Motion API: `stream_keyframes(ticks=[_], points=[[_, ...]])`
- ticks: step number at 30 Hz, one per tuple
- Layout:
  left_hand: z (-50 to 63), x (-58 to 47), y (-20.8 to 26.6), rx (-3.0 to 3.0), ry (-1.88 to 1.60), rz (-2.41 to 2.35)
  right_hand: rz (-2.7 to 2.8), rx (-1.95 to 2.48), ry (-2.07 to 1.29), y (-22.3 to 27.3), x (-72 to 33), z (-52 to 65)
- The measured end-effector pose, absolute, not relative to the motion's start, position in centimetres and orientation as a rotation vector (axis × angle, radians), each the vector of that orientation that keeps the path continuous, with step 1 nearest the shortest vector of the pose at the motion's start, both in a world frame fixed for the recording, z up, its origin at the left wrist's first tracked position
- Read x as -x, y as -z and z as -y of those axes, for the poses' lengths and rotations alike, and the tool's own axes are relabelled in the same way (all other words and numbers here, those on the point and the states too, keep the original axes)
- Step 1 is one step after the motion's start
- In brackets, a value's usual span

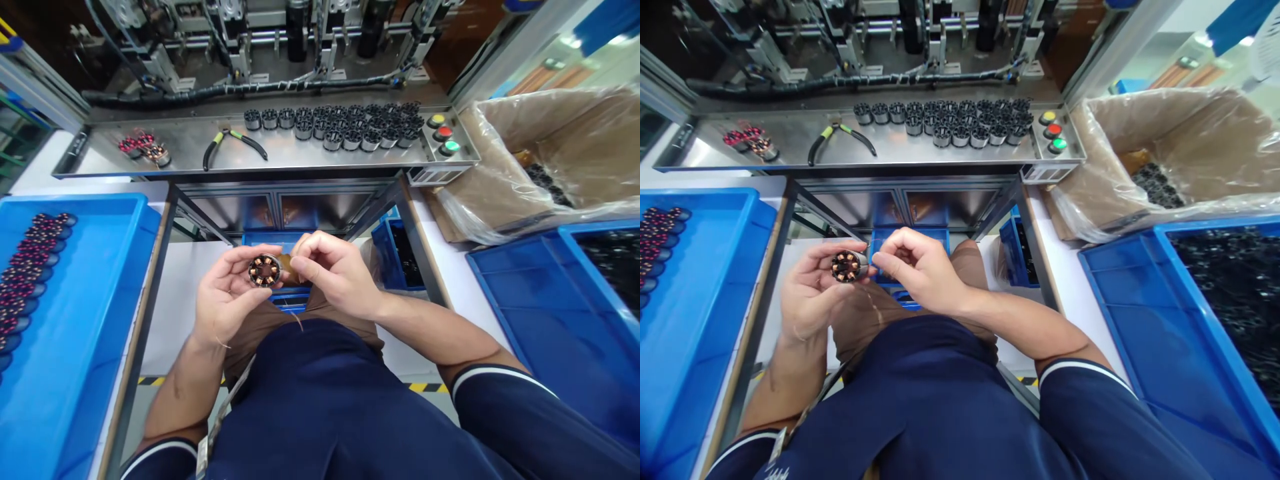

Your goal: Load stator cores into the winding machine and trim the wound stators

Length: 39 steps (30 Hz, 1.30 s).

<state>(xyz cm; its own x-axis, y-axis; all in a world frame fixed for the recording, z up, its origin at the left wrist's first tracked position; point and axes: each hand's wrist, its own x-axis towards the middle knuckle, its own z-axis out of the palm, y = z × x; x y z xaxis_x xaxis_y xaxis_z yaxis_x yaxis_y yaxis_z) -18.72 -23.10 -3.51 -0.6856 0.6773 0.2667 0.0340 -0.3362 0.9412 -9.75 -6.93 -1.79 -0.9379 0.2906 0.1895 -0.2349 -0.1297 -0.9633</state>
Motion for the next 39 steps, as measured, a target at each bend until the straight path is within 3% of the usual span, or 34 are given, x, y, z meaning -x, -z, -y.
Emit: stream_keyframes(ticks=[4,8,13,25,32,39], points=[[22.5,19.0,4.2,-0.874,-2.098,-1.382,1.859,0.071,-2.002,2.3,9.3,7.2],[22.0,18.6,4.5,-0.919,-2.168,-1.656,1.940,0.089,-1.934,2.6,9.1,7.3],[22.0,17.4,3.7,-1.108,-2.145,-2.055,1.925,-0.039,-2.006,2.3,9.5,7.1],[22.2,17.1,3.1,-1.229,-2.140,-2.070,1.755,0.227,-2.159,3.0,9.6,8.4],[22.4,17.3,3.2,-1.313,-2.022,-2.168,1.923,-0.101,-1.652,2.6,10.1,6.7],[22.7,17.6,3.5,-1.374,-1.989,-2.201,1.932,-0.144,-1.559,1.9,10.3,6.8]])
